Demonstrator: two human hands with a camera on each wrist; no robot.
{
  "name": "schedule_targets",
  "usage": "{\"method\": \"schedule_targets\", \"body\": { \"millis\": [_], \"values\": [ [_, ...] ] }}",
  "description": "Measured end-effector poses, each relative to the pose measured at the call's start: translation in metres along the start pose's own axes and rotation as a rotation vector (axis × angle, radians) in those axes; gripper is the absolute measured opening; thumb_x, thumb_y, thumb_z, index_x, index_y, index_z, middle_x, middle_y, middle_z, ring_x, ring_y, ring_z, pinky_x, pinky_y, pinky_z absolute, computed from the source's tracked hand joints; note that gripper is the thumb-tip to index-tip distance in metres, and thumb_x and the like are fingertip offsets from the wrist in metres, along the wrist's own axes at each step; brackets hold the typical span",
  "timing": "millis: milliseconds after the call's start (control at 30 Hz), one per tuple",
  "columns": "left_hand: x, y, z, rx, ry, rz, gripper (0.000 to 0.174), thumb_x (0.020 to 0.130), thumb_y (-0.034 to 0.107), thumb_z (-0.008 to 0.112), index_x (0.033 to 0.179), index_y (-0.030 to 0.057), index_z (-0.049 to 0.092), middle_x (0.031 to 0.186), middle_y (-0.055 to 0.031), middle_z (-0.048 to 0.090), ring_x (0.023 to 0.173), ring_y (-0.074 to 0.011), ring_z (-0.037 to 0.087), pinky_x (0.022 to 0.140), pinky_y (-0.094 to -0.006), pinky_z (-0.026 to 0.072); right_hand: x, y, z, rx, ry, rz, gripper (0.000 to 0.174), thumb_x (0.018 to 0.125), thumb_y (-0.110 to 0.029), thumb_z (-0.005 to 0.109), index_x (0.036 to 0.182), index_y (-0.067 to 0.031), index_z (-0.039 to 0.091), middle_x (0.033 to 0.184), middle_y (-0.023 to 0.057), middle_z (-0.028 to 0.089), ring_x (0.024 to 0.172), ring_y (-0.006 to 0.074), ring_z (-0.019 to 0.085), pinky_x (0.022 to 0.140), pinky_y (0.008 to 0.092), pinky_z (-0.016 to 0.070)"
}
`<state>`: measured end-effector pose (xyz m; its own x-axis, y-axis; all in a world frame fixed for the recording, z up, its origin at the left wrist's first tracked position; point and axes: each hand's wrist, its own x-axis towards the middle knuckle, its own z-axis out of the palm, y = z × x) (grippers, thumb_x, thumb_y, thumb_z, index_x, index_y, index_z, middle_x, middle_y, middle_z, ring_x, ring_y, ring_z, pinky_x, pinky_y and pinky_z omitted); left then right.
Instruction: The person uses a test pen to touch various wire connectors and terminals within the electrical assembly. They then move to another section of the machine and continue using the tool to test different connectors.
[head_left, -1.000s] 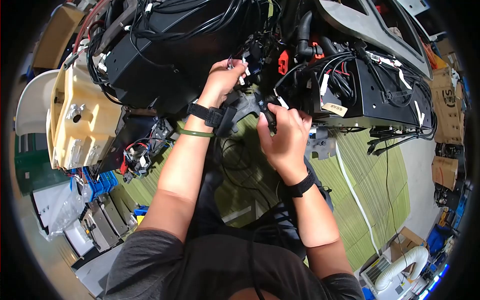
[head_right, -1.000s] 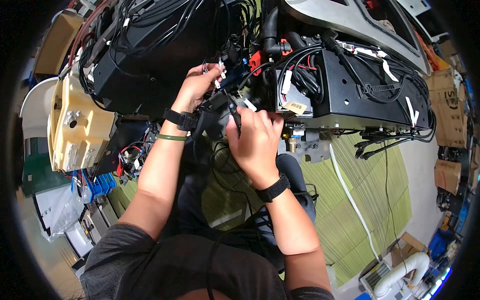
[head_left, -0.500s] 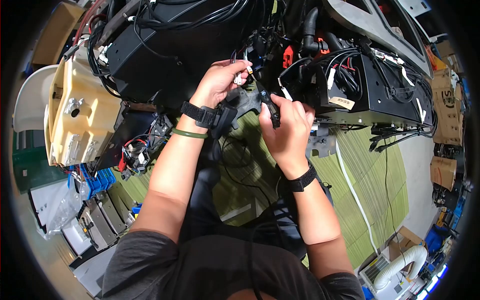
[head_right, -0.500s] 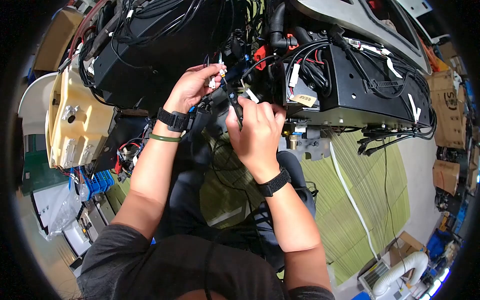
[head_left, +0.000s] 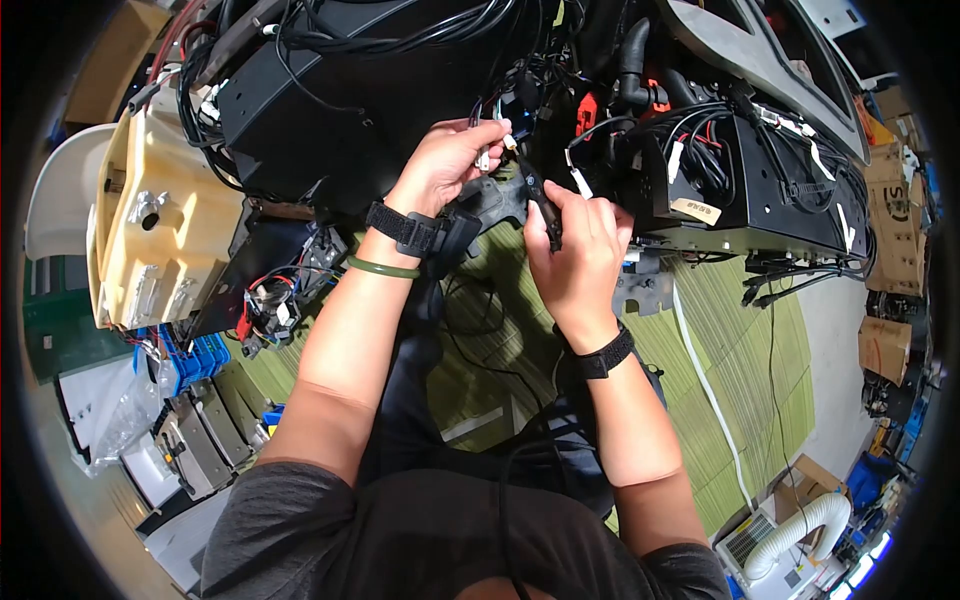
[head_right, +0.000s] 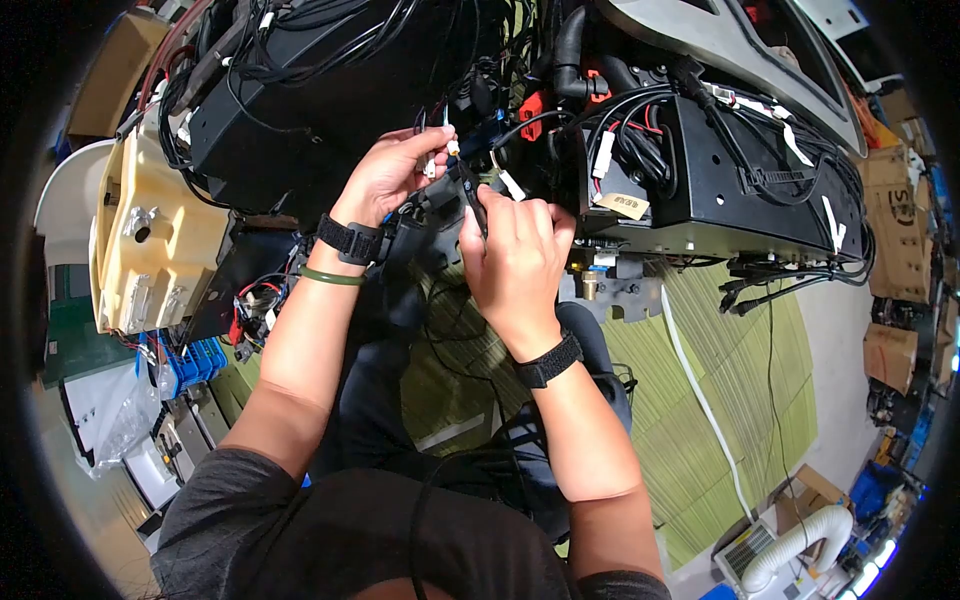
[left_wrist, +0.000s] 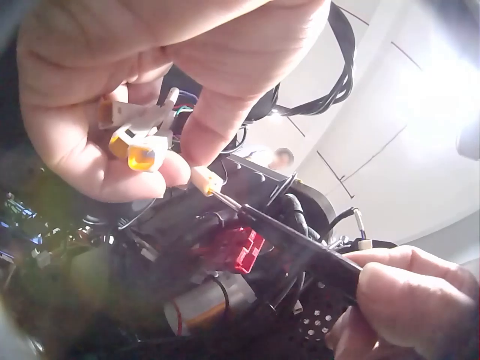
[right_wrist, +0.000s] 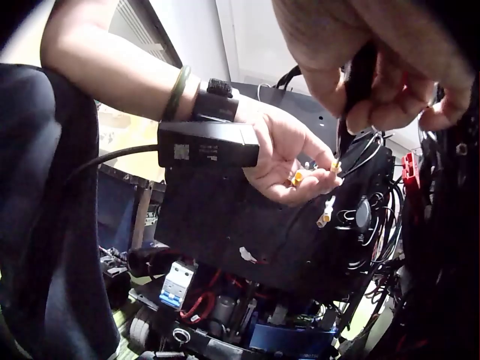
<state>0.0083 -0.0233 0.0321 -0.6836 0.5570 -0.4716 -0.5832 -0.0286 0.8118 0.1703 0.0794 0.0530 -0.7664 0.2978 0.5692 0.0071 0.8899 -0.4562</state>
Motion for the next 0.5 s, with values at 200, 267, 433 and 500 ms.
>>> {"method": "schedule_targets", "body": {
  "millis": [200, 267, 433, 500],
  "values": [
    [-0.0008, -0.0008, 0.0016, 0.001, 0.020, 0.007, 0.015, 0.083, 0.018, 0.068, 0.084, 0.0038, 0.064, 0.072, -0.0001, 0.061, 0.061, -0.0062, 0.057, 0.056, -0.0185, 0.0493, 0.0003, 0.0009, 0.0008, -0.012, 0.007, 0.002, 0.023, 0.076, -0.013, 0.067, 0.096, -0.0043, 0.061, 0.079, 0.0060, 0.060, 0.075, 0.0226, 0.055, 0.082, 0.0359, 0.0375],
    [-0.0015, -0.0005, 0.0018, 0.009, 0.019, 0.002, 0.015, 0.083, 0.018, 0.068, 0.083, 0.0037, 0.063, 0.072, -0.0001, 0.061, 0.062, -0.0062, 0.057, 0.056, -0.0186, 0.0494, -0.0001, 0.0019, 0.0017, -0.014, -0.007, 0.010, 0.024, 0.075, -0.013, 0.066, 0.096, -0.0040, 0.060, 0.079, 0.0064, 0.060, 0.076, 0.0224, 0.054, 0.083, 0.0374, 0.0375],
    [-0.0030, 0.0007, 0.0016, 0.020, 0.023, 0.011, 0.016, 0.083, 0.019, 0.069, 0.083, 0.0038, 0.063, 0.072, -0.0002, 0.061, 0.062, -0.0061, 0.058, 0.056, -0.0187, 0.0499, -0.0014, 0.0020, 0.0037, -0.004, 0.012, 0.017, 0.023, 0.074, -0.014, 0.068, 0.094, -0.0039, 0.061, 0.075, 0.0070, 0.059, 0.074, 0.0228, 0.055, 0.082, 0.0380, 0.0383],
    [-0.0037, 0.0005, 0.0020, 0.023, 0.030, 0.016, 0.016, 0.083, 0.019, 0.069, 0.083, 0.0040, 0.063, 0.072, -0.0002, 0.061, 0.062, -0.0061, 0.058, 0.057, -0.0187, 0.0500, -0.0014, 0.0011, 0.0027, -0.007, 0.004, 0.020, 0.024, 0.074, -0.015, 0.068, 0.094, -0.0040, 0.061, 0.075, 0.0071, 0.059, 0.073, 0.0228, 0.055, 0.082, 0.0382, 0.0383]
  ]
}}
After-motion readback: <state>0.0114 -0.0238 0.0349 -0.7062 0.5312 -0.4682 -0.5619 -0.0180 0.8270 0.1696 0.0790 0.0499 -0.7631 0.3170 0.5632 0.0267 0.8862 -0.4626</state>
